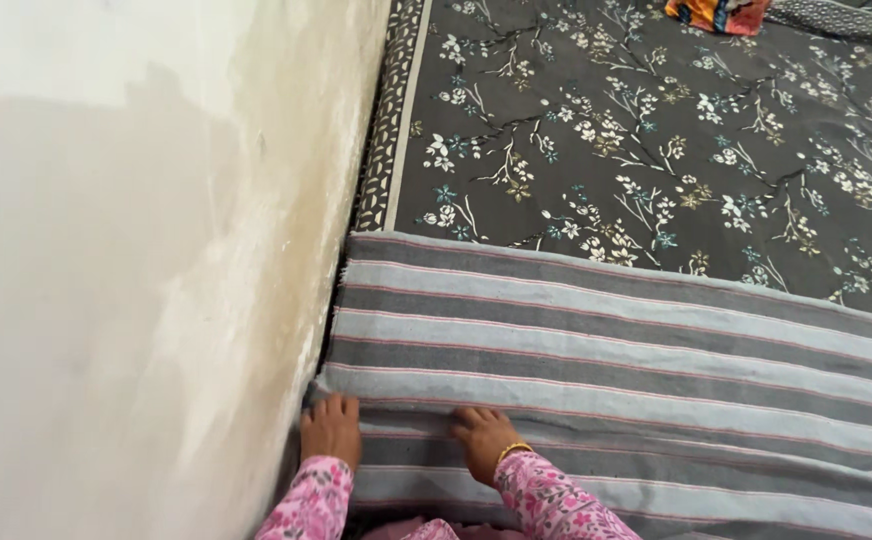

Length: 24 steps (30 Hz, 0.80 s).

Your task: The person folds a striped sheet over the edge of a bed, repeatedly smoothing and tucking the fabric along the side. The hands work along the length of the bed, adjusting the sheet to create a neat edge.

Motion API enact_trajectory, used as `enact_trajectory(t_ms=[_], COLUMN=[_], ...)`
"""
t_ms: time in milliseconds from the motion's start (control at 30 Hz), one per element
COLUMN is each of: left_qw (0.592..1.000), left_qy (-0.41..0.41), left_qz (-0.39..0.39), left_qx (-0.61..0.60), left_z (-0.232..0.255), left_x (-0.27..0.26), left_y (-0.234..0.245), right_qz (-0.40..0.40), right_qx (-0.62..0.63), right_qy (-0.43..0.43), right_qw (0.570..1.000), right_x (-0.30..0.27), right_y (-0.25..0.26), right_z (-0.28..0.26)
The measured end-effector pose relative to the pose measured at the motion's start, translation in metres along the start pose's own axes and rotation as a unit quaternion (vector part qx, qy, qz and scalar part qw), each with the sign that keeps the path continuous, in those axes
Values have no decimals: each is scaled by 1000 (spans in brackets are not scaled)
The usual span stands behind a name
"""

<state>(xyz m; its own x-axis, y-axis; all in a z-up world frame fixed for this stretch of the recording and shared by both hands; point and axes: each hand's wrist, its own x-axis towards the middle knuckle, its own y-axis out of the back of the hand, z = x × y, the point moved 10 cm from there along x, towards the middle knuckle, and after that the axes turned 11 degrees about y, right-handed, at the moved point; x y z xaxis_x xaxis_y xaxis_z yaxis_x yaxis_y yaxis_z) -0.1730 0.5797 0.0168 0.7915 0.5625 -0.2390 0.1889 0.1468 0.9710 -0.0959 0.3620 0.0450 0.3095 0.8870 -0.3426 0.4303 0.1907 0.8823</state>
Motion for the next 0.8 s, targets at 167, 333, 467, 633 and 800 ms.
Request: enact_trajectory(t_ms=[167,333,467,633,800], left_qw=[990,994,991,988,991], left_qy=[-72,-91,-99,-131,-126], left_qz=[-119,-65,-83,72,33], left_qx=[-10,-16,29,45,29], left_z=[9,15,21,24,29], left_x=[-63,-78,-81,-84,-80], left_y=[-23,-23,-53,-58,-51], right_qz=[-21,-15,16,41,26], right_qx=[20,44,-14,-92,-126], right_qy=[68,8,-33,-49,-54], right_qw=[997,999,999,994,990], right_x=[-9,-3,11,30,44], right_y=[-25,-58,-88,-120,-136], right_z=[-29,-38,-32,-21,-16])
